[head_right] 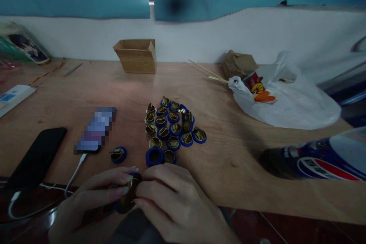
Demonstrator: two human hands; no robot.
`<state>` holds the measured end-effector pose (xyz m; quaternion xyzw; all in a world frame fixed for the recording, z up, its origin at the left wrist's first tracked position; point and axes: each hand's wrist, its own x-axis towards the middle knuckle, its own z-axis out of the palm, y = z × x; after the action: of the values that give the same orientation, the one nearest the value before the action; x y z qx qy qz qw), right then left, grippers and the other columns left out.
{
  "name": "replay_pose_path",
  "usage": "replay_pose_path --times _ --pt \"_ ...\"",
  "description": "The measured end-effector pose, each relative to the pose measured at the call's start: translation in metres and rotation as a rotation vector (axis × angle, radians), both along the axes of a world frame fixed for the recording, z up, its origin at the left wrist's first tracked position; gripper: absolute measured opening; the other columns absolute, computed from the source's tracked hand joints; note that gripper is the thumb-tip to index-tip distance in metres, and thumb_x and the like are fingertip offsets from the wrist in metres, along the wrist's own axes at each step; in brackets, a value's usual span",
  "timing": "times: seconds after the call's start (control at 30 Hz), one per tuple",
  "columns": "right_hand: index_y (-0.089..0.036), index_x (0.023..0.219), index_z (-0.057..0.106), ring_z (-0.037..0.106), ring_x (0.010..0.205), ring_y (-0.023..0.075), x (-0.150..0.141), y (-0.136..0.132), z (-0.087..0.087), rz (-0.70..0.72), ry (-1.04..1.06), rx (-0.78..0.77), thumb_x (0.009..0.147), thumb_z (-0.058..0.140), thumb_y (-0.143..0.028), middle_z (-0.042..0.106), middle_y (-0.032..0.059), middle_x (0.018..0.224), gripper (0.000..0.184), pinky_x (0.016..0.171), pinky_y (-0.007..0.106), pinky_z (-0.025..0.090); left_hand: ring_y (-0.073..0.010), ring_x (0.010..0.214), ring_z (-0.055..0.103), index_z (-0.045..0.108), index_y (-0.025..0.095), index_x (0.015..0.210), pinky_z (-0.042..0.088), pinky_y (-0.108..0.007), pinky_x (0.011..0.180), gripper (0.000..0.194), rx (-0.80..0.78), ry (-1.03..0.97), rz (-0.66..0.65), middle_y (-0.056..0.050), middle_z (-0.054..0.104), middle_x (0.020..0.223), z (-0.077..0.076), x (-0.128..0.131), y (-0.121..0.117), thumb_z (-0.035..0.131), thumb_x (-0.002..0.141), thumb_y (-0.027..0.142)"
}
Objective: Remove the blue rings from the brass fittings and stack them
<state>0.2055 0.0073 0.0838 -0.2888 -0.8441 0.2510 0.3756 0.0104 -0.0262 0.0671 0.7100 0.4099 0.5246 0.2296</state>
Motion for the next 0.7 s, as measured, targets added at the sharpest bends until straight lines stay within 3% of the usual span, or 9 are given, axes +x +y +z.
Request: replay_pose_path --times 0.13,0.33,0.5,0.7 --pt "-0.015 0.092 0.067 0.063 0.078 0.0167 0.001 0.004 -0.002 0.020 -0.033 0.058 0.088 0.062 -0.016 0.066 0.0067 0.089 0.007 0.069 0.030 0.052 -0.0178 0.103 0.071 0.063 0.022 0.114 0.060 -0.024 0.088 0.042 0.013 -0.029 -0.118 -0.004 0.071 0.113 -0.002 -0.004 0.004 0.071 0.078 0.002" --pt "-0.013 0.093 0.067 0.063 0.076 0.0159 -0.001 0.004 0.005 0.004 0.010 0.059 0.085 0.060 -0.010 0.067 0.0067 0.087 0.011 0.066 0.030 0.051 -0.0161 0.102 0.070 0.062 0.026 0.113 0.058 -0.024 0.092 0.046 -0.115 -0.240 -0.133 -0.001 0.071 0.109 0.000 0.003 0.010 0.077 0.075 0.005" --pt "-0.016 0.095 0.064 0.063 0.075 0.0125 -0.004 -0.006 0.004 -0.053 0.135 -0.085 0.083 0.057 -0.003 0.065 0.0029 0.084 0.019 0.066 0.024 0.052 -0.0153 0.097 0.071 0.060 0.029 0.116 0.059 -0.020 0.089 0.060 -0.291 -0.339 -0.120 0.001 0.072 0.108 -0.008 0.009 0.011 0.085 0.065 0.010" --pt "-0.024 0.110 0.056 0.064 0.089 0.0142 -0.012 -0.020 -0.002 -0.108 0.163 -0.322 0.084 0.056 -0.005 0.065 0.0013 0.098 0.032 0.074 0.025 0.053 -0.0161 0.102 0.071 0.060 0.028 0.114 0.057 -0.021 0.092 0.053 -0.340 -0.345 -0.096 -0.001 0.073 0.111 -0.017 0.007 0.008 0.084 0.069 0.013"
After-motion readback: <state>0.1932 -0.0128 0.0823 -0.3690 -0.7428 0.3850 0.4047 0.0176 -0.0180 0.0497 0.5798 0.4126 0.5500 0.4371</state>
